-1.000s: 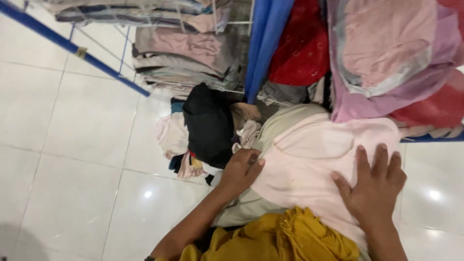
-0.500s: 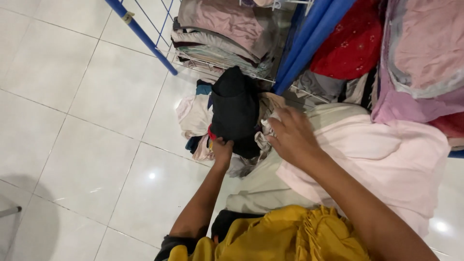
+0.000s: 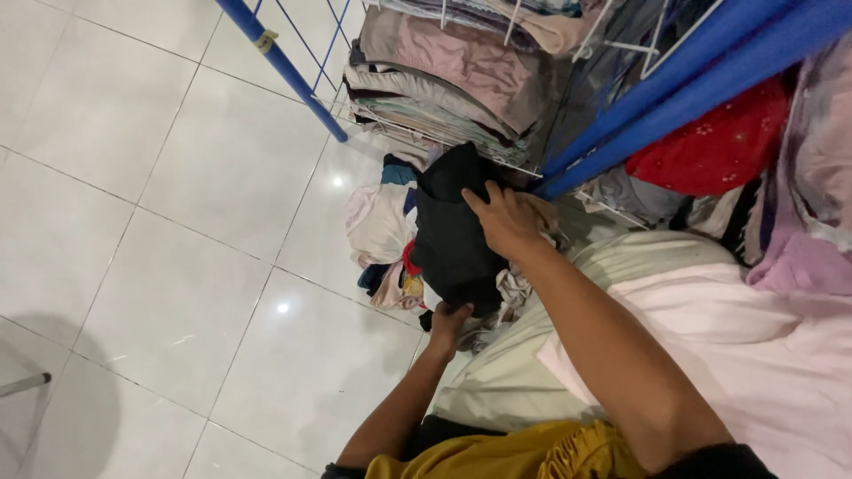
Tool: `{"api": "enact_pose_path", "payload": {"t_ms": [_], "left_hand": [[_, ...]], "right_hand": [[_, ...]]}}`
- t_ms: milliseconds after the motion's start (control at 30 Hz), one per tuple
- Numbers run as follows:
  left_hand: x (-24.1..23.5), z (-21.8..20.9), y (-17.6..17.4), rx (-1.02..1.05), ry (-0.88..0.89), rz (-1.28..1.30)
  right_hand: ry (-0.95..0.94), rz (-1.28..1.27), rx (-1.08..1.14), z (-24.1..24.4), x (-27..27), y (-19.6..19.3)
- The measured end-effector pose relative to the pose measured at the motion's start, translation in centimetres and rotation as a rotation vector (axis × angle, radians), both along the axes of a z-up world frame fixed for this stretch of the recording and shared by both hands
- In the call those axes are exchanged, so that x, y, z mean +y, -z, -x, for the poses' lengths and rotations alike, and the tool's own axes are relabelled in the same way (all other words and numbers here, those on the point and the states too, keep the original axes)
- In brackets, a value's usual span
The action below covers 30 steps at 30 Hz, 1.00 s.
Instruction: Sorting and organizing bras and panties from a bin into stacks.
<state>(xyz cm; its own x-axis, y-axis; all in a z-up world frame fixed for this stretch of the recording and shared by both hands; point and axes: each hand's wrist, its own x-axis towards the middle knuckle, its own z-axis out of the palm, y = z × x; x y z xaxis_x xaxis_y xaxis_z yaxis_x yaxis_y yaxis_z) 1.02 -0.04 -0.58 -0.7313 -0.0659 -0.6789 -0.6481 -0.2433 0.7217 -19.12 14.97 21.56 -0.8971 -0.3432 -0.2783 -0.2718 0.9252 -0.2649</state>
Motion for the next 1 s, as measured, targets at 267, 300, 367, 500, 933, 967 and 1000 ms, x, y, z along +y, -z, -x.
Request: {"api": "enact_pose_path", "payload": {"t_ms": [267, 300, 367, 500, 933, 967, 1000], "left_hand": [[-0.7, -0.4, -5.9, 0.218, 0.008, 0.403], [-0.8, -0.4, -6.1, 0.213, 0.039, 0.498], [-1.1, -0.4, -6.3, 0.212, 0.069, 0.592], [-2.1, -0.5, -6.8, 0.252, 0.12, 0.726], [0.4, 6.2, -28.1, 0.925, 0.155, 0.495], [1.3, 7.0, -29.6, 0.946, 0.17, 0.48], [2.3, 7.8, -31.2, 1.1, 0.231, 0.558]], "right_hand": [[0.015, 0.03, 0.094, -0.1, 1.0, 1.2], [-0.009, 0.075, 0.171, 0.0, 1.2, 1.4], [-0.032, 0.12, 0.252, 0.0, 1.2, 1.2], [-0.054, 0.351, 0.345, -0.3, 0.8, -0.5], [0.111, 1.114, 0.377, -5.5, 5.4, -22.6], [0.123, 1.105, 0.404, -6.2, 6.3, -24.6], [0.131, 1.242, 0.337, -6.9, 7.1, -26.6]]}}
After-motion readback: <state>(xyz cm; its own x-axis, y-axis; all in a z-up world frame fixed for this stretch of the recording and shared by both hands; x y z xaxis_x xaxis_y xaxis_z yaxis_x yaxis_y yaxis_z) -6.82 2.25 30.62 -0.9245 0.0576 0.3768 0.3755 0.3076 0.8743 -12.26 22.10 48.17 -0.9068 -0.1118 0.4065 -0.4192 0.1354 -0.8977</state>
